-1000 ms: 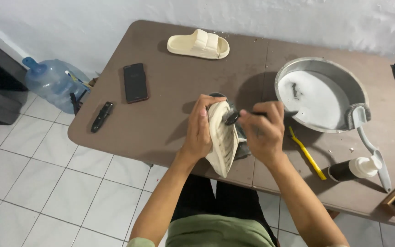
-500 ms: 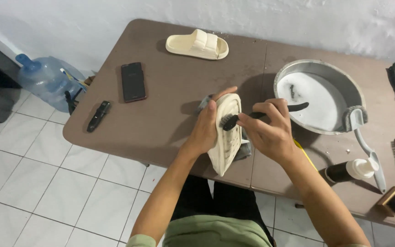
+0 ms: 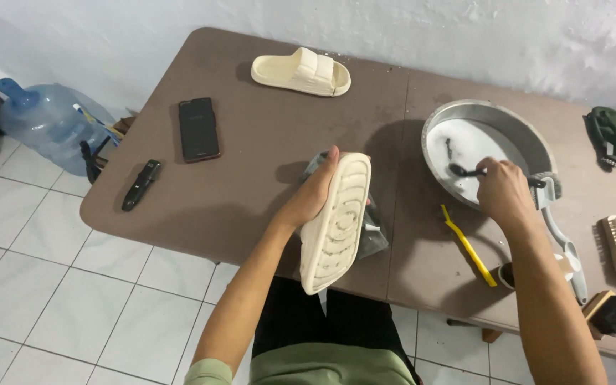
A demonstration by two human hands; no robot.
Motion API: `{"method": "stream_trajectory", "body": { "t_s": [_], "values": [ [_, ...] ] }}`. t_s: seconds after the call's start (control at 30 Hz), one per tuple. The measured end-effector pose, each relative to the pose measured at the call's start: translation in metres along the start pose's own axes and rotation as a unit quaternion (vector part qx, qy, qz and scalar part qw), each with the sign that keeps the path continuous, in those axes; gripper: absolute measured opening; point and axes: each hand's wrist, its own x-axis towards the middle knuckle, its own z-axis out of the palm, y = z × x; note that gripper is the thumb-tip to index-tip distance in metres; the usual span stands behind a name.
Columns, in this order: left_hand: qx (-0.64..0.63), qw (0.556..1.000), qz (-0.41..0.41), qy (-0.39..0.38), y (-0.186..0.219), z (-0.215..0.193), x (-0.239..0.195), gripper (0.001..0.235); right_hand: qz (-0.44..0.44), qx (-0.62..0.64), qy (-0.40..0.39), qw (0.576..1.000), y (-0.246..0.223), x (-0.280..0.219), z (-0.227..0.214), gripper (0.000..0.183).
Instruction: The person scrubs a white slipper with a brush dipped in soapy water, focusing on the sole and edges. They wipe the slipper with a cloth and continue scrubbing different areas of the sole and upper part.
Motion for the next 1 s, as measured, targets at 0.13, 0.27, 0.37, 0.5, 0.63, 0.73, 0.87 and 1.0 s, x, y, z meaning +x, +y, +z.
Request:
{"method": "stream_trajectory", "body": {
  "t_s": [0.13,0.27,0.37,0.5,0.63,0.73,0.87,1.0],
  "values": [
    [-0.030,0.999,0.022,-0.029,-0.009,-0.006,0.020,0.091,-0.035,-0.013,0.039,0.999,0.006,-0.006,-0.016,0.027],
    [-0.077,0.995,-0.006,-0.060,-0.018,-0.015,0.044,0.082,-0.034,0.009,0.079,0.996,-0.022,-0.025,-0.043,0.025],
    [-0.063,0.995,-0.003,-0.081,-0.020,-0.014,0.051,0.078,-0.155,0.063,0.135,0.977,-0.056,-0.038,-0.054,0.023],
    [-0.024,0.997,0.045,-0.056,-0.027,-0.017,0.059,0.077,-0.225,0.113,0.152,0.956,-0.095,-0.045,-0.029,0.015],
    [0.016,0.994,0.111,0.000,-0.049,-0.017,0.064,0.071,-0.207,0.091,0.164,0.960,-0.117,-0.052,0.017,0.014],
    [0.062,0.979,0.185,0.055,-0.066,-0.026,0.077,0.066,-0.166,0.144,0.163,0.962,-0.138,-0.073,0.029,0.018],
    [0.091,0.972,0.199,0.081,-0.090,-0.037,0.098,0.064,-0.123,0.169,0.210,0.955,-0.146,-0.068,0.042,0.017],
    [0.096,0.973,0.191,0.088,-0.069,-0.024,0.069,0.065,-0.132,0.160,0.234,0.950,-0.159,-0.069,0.044,0.024]
  ]
}}
